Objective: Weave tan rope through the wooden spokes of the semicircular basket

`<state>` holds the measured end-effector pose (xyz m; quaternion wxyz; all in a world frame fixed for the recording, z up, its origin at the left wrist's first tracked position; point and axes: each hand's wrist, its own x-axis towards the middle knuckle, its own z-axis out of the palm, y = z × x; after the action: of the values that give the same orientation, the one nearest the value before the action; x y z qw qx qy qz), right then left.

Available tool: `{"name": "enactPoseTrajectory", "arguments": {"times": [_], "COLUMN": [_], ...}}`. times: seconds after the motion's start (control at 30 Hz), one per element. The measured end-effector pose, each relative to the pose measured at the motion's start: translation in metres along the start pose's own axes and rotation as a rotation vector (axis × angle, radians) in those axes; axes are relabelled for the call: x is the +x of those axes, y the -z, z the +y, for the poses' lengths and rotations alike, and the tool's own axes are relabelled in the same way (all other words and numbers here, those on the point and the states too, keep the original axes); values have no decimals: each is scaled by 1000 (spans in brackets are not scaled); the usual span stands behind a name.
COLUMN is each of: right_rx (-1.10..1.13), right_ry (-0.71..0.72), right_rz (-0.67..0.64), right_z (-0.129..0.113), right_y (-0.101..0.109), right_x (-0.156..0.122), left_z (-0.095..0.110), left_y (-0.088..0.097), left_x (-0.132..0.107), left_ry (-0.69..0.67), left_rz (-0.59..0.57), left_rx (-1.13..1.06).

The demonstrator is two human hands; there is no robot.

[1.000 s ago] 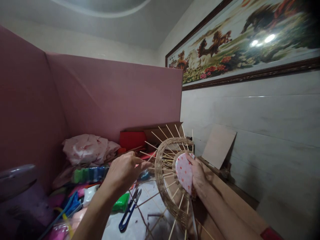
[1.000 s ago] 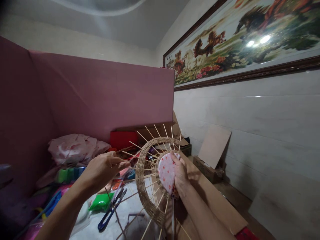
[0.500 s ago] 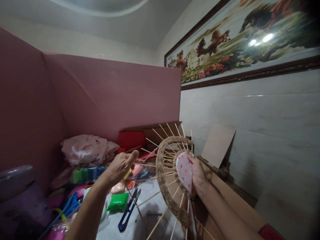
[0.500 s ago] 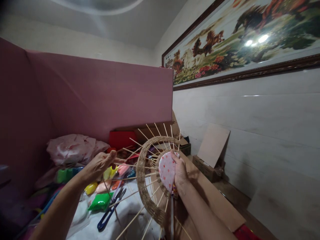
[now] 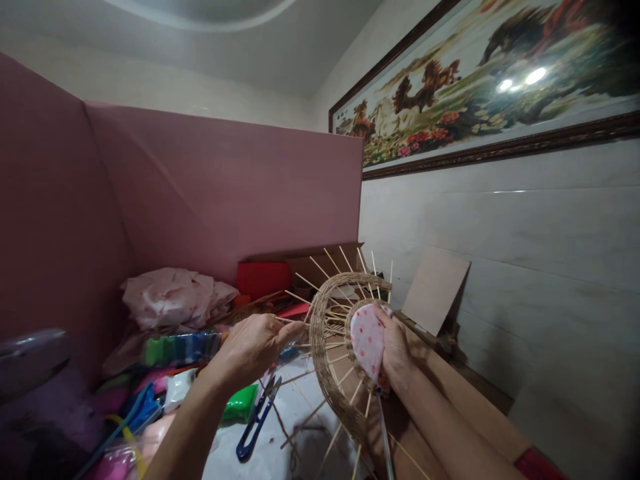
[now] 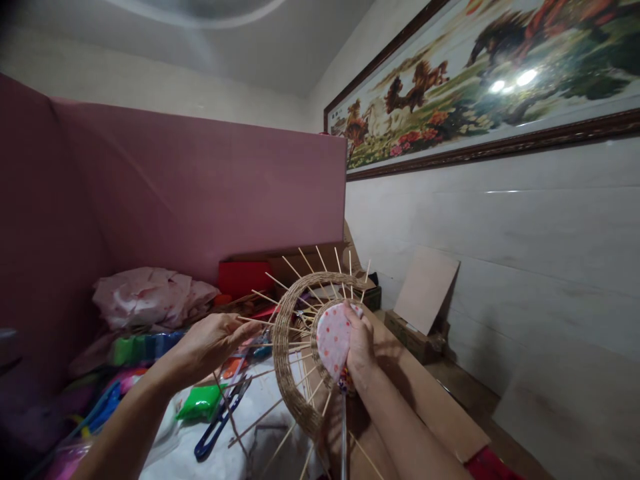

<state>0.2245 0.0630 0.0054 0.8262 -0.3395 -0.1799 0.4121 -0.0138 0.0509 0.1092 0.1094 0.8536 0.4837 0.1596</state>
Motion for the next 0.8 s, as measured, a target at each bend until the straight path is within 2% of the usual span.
{"name": "enactPoseTrajectory", "arguments": {"times": [0.13,0.33,0.6,0.8], "right_rx": [-4,-28,-40,-43], "right_ry": [-5,47,52,49], "right_rz": [24,63,117,123], "right_z": [-1,1,2,3], "right_y": [-2,0,2,3], "right_x": [-2,-1,2,3], "left_z": [2,5,19,24], "left_y": [1,2,-5,-9], "left_x": [-3,-7,-11,-11], "left_ry": [-45,-48,-112,-101], "left_rz": [28,95,56,-11], "left_rx": [190,283,298,308]}}
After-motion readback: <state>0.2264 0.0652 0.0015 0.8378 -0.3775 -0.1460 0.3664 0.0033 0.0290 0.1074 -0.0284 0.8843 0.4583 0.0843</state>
